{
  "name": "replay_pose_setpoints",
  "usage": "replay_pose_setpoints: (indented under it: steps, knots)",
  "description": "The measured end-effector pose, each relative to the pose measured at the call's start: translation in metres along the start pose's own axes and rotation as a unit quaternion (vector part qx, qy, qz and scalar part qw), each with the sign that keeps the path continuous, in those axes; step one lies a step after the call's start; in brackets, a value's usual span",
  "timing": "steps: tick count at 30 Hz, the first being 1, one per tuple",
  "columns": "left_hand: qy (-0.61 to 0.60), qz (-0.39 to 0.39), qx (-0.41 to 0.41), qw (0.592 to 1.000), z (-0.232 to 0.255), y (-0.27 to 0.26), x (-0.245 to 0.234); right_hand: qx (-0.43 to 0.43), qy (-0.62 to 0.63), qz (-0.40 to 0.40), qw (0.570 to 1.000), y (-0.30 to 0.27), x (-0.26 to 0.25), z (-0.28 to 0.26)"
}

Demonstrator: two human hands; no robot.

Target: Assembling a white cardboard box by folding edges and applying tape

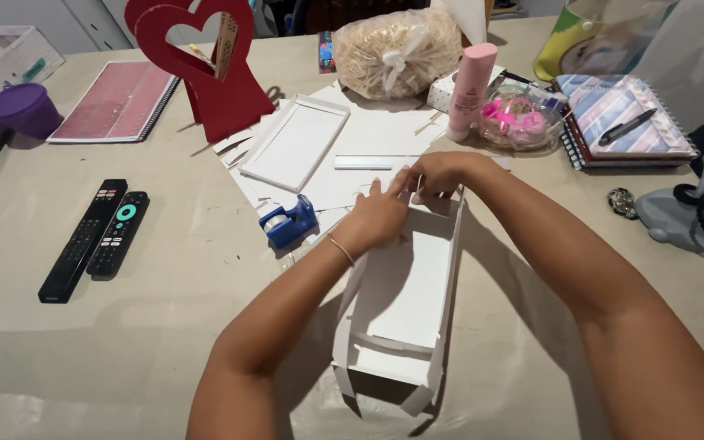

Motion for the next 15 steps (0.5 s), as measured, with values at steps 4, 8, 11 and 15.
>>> replay_pose_setpoints:
  steps: [4,8,11,15]
  knots:
    - [-0.013,-0.017,0.013,1.000,-0.041,0.046,0.028,-0.018,-0.236,0.057,0.970,0.009,0.010,0.001]
    - [0.000,0.074,-0.022,0.997,-0.058,0.044,0.007,-0.045,-0.318,0.116,0.940,0.013,0.024,-0.002]
    - [0.042,0.163,-0.017,0.986,-0.065,0.073,0.008,-0.052,-0.367,0.172,0.913,0.027,0.031,-0.001]
    - [0.118,0.195,-0.013,0.974,-0.056,0.114,0.014,-0.075,-0.398,0.275,0.872,0.065,0.041,0.027]
Point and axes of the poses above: each hand's wrist, its own y-axis towards the middle knuckle, its own x-axis out of the palm, z = x × y, the point moved 1 cm from there along y, towards the middle knuckle, and after that the axes turned 3 degrees about -z, right-handed, at the moved point
